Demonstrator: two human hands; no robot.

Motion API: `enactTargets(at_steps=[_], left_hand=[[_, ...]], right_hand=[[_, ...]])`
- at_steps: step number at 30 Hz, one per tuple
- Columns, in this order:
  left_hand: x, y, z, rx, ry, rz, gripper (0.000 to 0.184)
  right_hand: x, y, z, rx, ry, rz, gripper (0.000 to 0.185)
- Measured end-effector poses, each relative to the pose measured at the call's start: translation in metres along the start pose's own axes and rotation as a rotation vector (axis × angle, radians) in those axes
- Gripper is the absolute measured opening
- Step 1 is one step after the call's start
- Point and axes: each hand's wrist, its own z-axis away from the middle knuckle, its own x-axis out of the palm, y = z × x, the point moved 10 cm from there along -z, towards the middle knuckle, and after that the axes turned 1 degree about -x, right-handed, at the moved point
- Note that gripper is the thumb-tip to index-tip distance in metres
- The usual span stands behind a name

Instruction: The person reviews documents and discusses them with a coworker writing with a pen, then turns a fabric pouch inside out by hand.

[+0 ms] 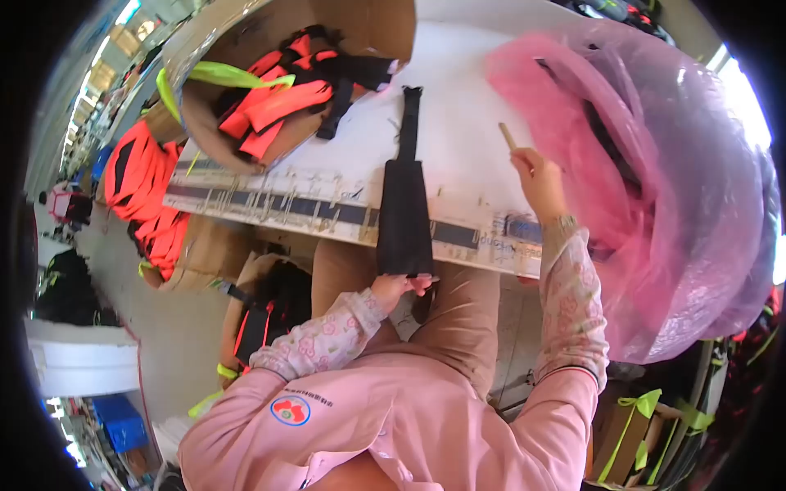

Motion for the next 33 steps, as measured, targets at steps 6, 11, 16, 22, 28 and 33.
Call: enactTargets(at_steps=[6, 11, 16, 22, 28, 33], left_hand=[[0.008, 0.019, -0.001, 0.009, 0.002, -0.052, 0.044], [0.011, 0.026, 0.003, -0.028, -0.037, -0.101, 0.035], [-0.003, 0.012, 0.003, -0.090, 0.050, -0.076, 0.038], [-0.008, 0.002, 0.001, -0.098, 0.048, -0.044, 0.029], [0.000, 0.015, 0.008, -0.070, 0.139, 0.052, 0.019], [0.013, 0.036, 0.010, -0.034, 0.135, 0.024, 0.016]], right_hand=[[-0.142, 0.083, -0.043, -0.083, 0.438, 0.433, 0.020], [-0.201, 0.215, -0.036, 0.323, 0.303, 0.600, 0.022], [-0.205, 0.243, -0.030, 0.398, 0.195, 0.817, 0.066], [-0.199, 0.252, -0.039, 0.520, 0.090, 0.932, 0.099], [-0.196, 0.260, -0.058, 0.587, 0.117, 1.065, 0.097], [-0.194, 0.269, -0.069, 0.542, 0.131, 1.318, 0.083]])
